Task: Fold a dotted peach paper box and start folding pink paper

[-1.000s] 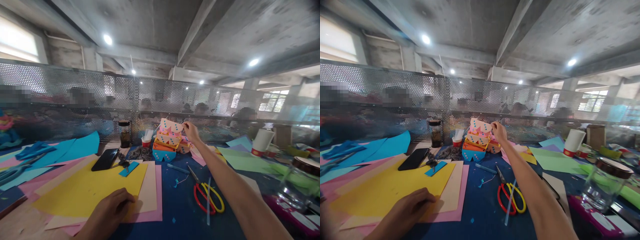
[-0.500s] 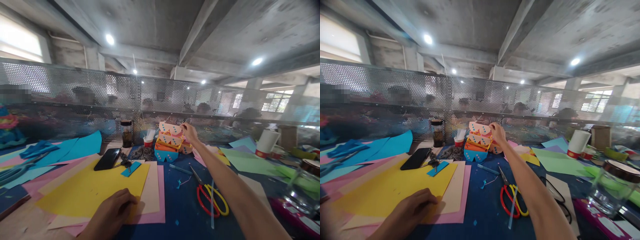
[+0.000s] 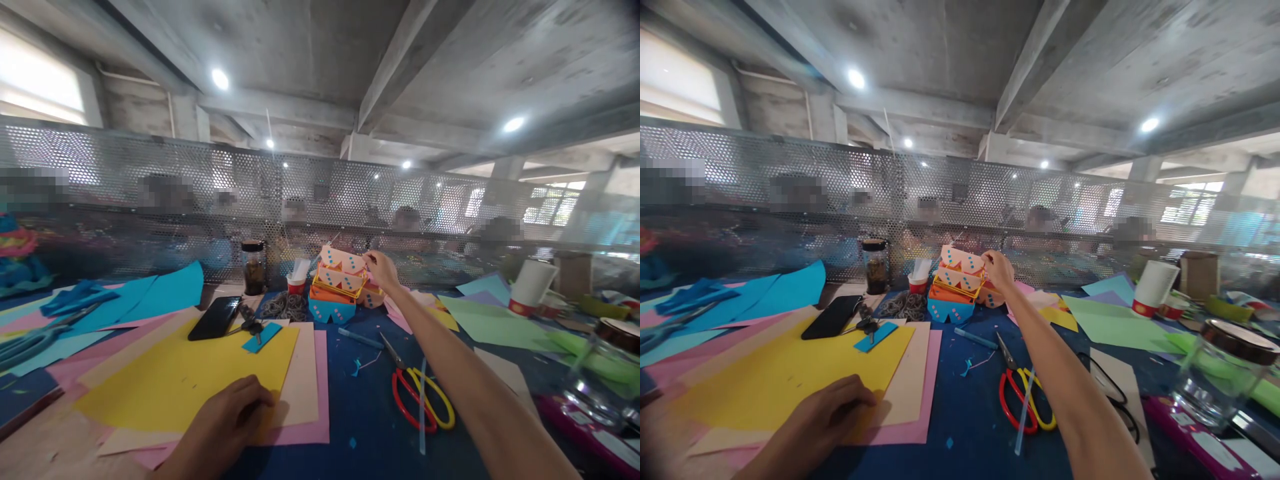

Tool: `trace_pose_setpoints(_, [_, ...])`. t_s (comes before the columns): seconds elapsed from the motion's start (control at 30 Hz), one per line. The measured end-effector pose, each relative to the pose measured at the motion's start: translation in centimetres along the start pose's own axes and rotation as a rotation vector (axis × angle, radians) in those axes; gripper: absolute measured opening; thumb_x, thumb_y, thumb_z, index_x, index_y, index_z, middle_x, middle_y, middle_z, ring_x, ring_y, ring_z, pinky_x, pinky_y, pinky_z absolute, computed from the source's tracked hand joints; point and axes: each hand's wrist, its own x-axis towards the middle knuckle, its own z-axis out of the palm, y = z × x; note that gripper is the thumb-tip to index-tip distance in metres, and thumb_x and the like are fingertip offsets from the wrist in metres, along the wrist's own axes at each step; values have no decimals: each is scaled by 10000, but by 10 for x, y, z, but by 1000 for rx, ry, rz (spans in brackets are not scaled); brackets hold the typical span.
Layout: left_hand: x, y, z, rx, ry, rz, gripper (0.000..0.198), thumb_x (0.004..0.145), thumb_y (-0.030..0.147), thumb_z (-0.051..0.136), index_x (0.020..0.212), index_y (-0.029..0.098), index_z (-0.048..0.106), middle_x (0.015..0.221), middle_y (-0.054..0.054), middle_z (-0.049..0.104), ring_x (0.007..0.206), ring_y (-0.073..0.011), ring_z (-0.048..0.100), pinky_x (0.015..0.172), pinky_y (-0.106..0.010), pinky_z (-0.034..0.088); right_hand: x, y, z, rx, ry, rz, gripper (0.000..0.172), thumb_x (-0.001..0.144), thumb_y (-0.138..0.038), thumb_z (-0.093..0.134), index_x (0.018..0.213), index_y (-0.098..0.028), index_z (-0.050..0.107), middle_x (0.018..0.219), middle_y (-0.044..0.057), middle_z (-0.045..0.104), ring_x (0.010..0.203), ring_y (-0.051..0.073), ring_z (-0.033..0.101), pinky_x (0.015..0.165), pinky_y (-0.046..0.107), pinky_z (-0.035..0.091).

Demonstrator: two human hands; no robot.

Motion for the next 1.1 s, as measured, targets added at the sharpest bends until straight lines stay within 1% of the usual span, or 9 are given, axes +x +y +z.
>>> trace_pose_setpoints(0.13, [0,1,0,9,6,7,269,916,253,461,918,263,730,950,-54,719,884,-225,675,759,-288,467,-3,-4,-6,8,66,-18,326,999,-363,619,1276,-193,611,1299,97,621,1080,227,651,914,440,569])
trace_pose_setpoints(0.27, [0,2,-1,13,-1,6,268,908,247,459,919,262,726,949,-52,726,888,-225,676,759,-289,467,-5,-24,-24,46,206,-48,333,993,-367,626,1268,-180,611,1279,95,627,1075,232,651,911,445,566])
trace_pose_setpoints(0.33, [0,4,-2,13,4,11,272,906,243,454,911,258,725,947,-50,727,892,-225,677,765,-290,468,-13,-42,-36,72,258,-83,250,1033,-362,525,1141,-181,659,1198,111,651,1022,227,647,917,420,546])
trace_pose_setpoints(0.37, [0,5,-3,12,5,18,272,904,243,453,913,256,725,948,-50,728,895,-226,677,768,-291,469,-20,-53,-42,84,262,-111,280,1050,-358,455,1078,-182,671,1150,122,658,991,228,644,912,402,535])
trace_pose_setpoints(0.47, [0,9,-5,1,12,25,268,897,246,459,914,248,726,940,-48,730,885,-227,680,761,-289,470,-57,-87,-53,122,172,-223,254,1034,-346,459,994,-204,665,1027,91,669,906,214,636,831,339,524])
trace_pose_setpoints(0.6, [0,13,-7,1,16,28,251,898,274,483,908,239,731,944,-43,746,879,-228,690,753,-285,474,-127,-125,-51,177,-97,-387,197,1024,-319,498,940,-242,658,935,43,676,869,195,642,798,311,516])
trace_pose_setpoints(0.77, [4,3,-13,87,120,81,250,906,263,491,940,242,738,942,-23,767,855,-213,702,747,-278,493,-195,-146,-41,233,-362,-524,125,1010,-247,540,962,-238,654,951,37,683,916,188,651,825,304,514])
trace_pose_setpoints(0.93, [11,-13,-27,176,241,54,267,937,306,477,1010,216,718,1101,-87,737,1094,-283,647,949,-386,467,-221,-151,-36,234,-451,-583,114,997,-178,544,984,-220,650,959,47,691,918,187,645,818,296,499])
trace_pose_setpoints(1.1, [10,-16,-32,193,181,139,343,852,454,665,1108,233,724,1189,-93,712,1144,-306,621,1032,-425,448,-224,-146,-36,219,-434,-576,113,998,-161,545,962,-199,645,956,60,685,927,194,641,814,300,485])
